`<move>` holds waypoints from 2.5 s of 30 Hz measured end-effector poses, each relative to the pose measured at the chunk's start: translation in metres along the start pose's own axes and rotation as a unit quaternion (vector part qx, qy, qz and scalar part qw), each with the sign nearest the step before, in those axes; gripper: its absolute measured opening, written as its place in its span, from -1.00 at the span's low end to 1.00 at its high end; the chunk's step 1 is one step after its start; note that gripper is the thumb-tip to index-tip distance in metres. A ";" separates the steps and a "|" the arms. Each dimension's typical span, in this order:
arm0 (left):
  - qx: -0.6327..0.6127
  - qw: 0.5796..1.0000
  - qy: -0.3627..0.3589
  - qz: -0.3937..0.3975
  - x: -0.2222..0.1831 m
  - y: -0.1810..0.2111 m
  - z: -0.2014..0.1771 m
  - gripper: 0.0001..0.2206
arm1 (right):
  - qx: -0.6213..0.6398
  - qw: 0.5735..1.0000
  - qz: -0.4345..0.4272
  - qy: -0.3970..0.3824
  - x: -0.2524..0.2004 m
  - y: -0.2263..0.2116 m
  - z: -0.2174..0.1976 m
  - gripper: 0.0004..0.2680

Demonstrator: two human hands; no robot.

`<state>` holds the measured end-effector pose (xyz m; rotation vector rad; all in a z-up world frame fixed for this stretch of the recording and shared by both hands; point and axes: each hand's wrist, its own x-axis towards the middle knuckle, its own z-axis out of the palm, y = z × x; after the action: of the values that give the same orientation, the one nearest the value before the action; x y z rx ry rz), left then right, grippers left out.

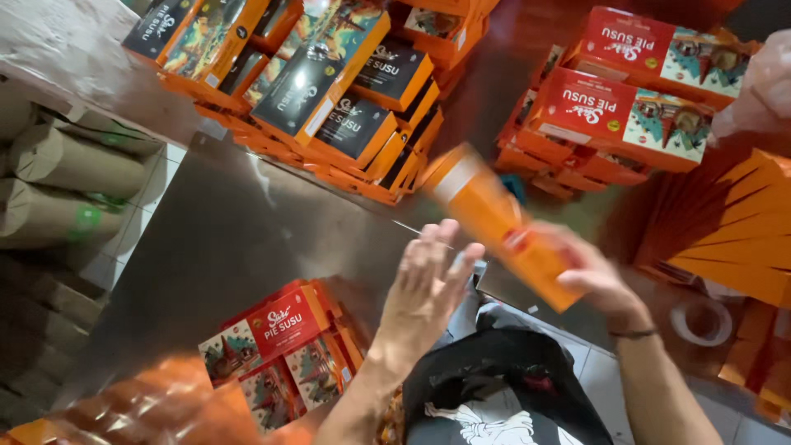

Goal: The person tapes small orange boxes closed by hand and stacks them onto larger red product boxes on a metal table.

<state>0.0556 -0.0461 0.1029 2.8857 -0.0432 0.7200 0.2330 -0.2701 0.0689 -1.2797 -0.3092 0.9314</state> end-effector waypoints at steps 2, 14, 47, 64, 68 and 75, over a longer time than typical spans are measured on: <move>0.021 0.994 -0.099 0.035 -0.003 0.003 -0.014 -0.27 | -0.008 0.996 0.063 -0.069 -0.001 0.032 0.003 -0.28; -0.016 0.979 -0.187 -0.079 -0.156 -0.075 0.130 -0.46 | -0.433 0.852 0.087 0.281 0.057 0.173 -0.067 -0.65; -0.128 0.968 0.019 -0.213 -0.176 -0.079 0.181 -0.75 | -0.237 0.925 0.183 0.233 0.089 0.275 0.122 -0.66; -0.382 0.806 -0.078 -0.445 -0.186 -0.096 0.136 -0.49 | 0.075 0.963 0.076 0.247 0.075 0.152 0.119 -0.61; -0.520 0.793 -0.003 -0.317 -0.107 -0.081 0.083 -0.17 | -0.029 0.985 -0.091 0.143 0.070 0.140 0.103 -0.67; -0.380 0.905 0.083 -0.171 -0.078 -0.058 0.071 -0.71 | -0.332 0.877 0.077 0.338 0.043 0.125 -0.025 -0.85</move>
<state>0.0236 -0.0023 -0.0043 2.0096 0.1637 0.6788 0.2237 -0.2558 -0.0647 -2.2039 0.0460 0.4466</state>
